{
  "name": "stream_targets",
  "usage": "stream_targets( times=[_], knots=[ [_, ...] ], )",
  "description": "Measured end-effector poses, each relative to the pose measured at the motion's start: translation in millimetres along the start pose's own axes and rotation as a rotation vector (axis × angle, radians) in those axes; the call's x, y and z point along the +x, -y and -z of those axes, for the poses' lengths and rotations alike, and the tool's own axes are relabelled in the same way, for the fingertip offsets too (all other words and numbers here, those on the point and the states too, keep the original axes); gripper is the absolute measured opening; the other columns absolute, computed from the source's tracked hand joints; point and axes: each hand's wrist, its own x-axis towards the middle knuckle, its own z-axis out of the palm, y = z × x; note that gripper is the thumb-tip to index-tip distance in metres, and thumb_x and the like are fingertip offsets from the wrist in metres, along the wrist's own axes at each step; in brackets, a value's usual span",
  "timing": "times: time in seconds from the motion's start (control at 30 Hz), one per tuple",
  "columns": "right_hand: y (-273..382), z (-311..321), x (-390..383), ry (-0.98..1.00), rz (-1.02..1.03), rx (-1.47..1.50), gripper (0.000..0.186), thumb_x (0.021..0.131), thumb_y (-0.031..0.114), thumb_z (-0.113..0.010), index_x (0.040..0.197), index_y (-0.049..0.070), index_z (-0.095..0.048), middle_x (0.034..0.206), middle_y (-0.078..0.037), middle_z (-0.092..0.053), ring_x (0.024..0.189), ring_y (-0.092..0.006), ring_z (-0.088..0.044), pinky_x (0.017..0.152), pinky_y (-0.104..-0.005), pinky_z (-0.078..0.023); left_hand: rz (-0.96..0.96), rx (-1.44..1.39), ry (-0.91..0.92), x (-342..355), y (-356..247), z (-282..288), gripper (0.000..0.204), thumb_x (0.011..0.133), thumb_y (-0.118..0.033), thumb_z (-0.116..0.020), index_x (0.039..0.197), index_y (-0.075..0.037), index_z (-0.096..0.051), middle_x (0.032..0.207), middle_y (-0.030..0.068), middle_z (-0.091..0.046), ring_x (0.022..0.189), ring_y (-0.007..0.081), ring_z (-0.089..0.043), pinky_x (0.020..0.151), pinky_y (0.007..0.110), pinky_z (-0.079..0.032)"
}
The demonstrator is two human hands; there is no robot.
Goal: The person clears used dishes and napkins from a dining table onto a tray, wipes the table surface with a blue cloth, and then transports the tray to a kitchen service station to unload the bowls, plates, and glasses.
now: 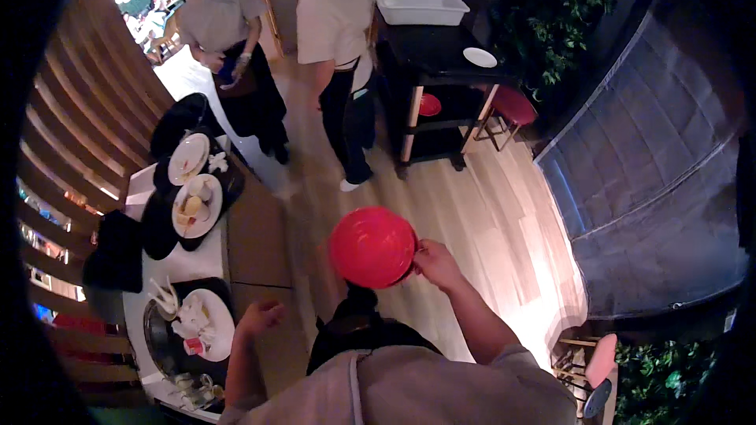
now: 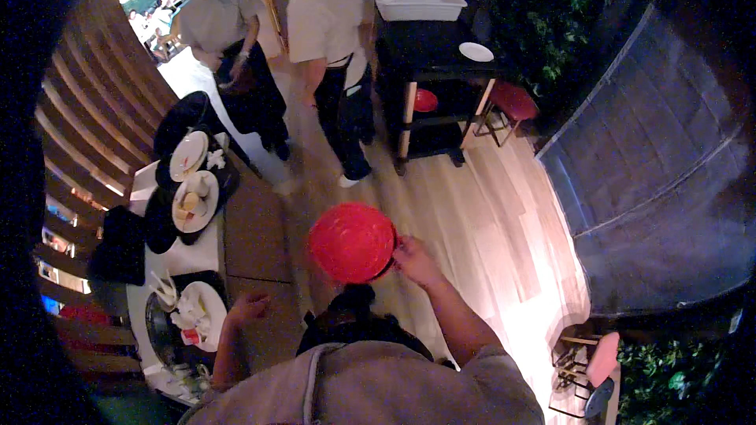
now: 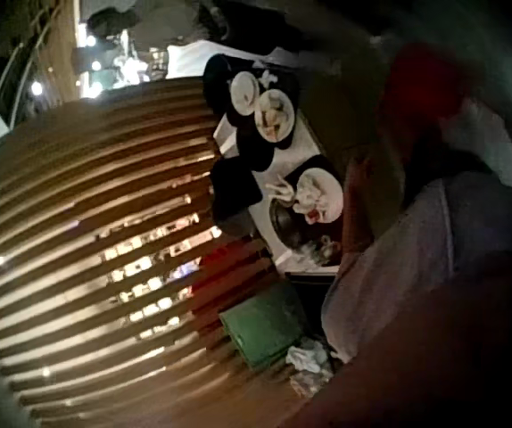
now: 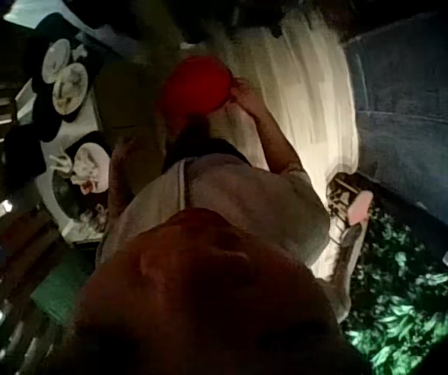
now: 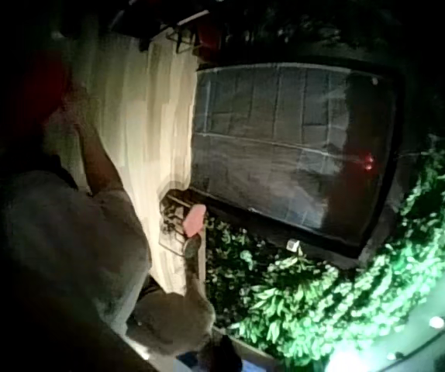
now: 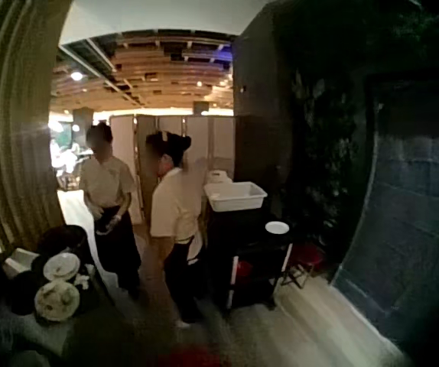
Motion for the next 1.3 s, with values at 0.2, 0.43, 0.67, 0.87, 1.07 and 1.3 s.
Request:
stream_targets(
  times=[0.2, 0.43, 0.67, 0.87, 1.07, 1.3],
  knots=[
    [3, 97, 74, -0.338, 0.008, 0.003, 0.019, 0.088, 0.015, -0.056, 0.096, -0.002, -0.063, 0.070, -0.005, -0.063, 0.060, -0.0127, -0.057, 0.056, -0.0280, -0.045, 0.304, -0.289, 0.162, 160, 59, -55, 0.030, 0.089, -0.029, -0.066, 0.103, -0.001, -0.065, 0.082, 0.0065, -0.065, 0.065, 0.0166, -0.063, 0.055, 0.030, -0.050],
    [24, 197, 183, -0.506, -0.119, 0.069, 0.016, 0.087, 0.015, -0.054, 0.089, 0.001, -0.062, 0.068, -0.005, -0.060, 0.049, -0.0079, -0.047, 0.041, -0.0223, -0.031, -0.285, 0.822, 0.209, 344, 49, -73, 0.027, 0.092, -0.029, -0.062, 0.101, -0.003, -0.064, 0.086, 0.0071, -0.066, 0.072, 0.0178, -0.064, 0.060, 0.032, -0.052],
    [-66, 272, 340, -0.615, -0.259, 0.117, 0.018, 0.087, 0.021, -0.057, 0.082, 0.004, -0.059, 0.061, -0.005, -0.057, 0.044, -0.0107, -0.043, 0.039, -0.0261, -0.030, 0.048, -0.196, 0.076, 369, -155, -60, 0.029, 0.093, -0.029, -0.060, 0.112, -0.006, -0.060, 0.088, 0.0060, -0.065, 0.075, 0.0178, -0.061, 0.067, 0.032, -0.051],
    [-125, 319, 536, -0.591, -0.232, 0.031, 0.026, 0.087, 0.030, -0.055, 0.081, 0.006, -0.061, 0.070, -0.008, -0.063, 0.055, -0.0162, -0.057, 0.047, -0.0294, -0.041, 0.312, 0.070, -0.298, 282, -124, -78, 0.028, 0.089, -0.029, -0.065, 0.106, -0.006, -0.062, 0.089, 0.0067, -0.066, 0.073, 0.0181, -0.062, 0.065, 0.034, -0.052],
    [-161, 351, 679, -0.316, -0.280, 0.019, 0.023, 0.085, 0.027, -0.056, 0.083, 0.005, -0.063, 0.072, -0.011, -0.063, 0.059, -0.0187, -0.059, 0.050, -0.0330, -0.043, 0.911, -0.023, -0.332, 124, -129, -171, 0.027, 0.084, -0.034, -0.070, 0.093, -0.008, -0.071, 0.090, 0.0095, -0.069, 0.070, 0.0190, -0.064, 0.060, 0.035, -0.053],
    [-155, 393, 746, -0.185, -0.355, -0.182, 0.020, 0.083, 0.024, -0.058, 0.085, 0.005, -0.064, 0.075, -0.013, -0.064, 0.064, -0.0216, -0.061, 0.053, -0.0373, -0.046, 0.990, -0.383, -0.318, 69, -221, -329, 0.036, 0.085, -0.037, -0.068, 0.109, -0.010, -0.068, 0.094, 0.0092, -0.070, 0.075, 0.0194, -0.068, 0.061, 0.036, -0.055]
  ],
)
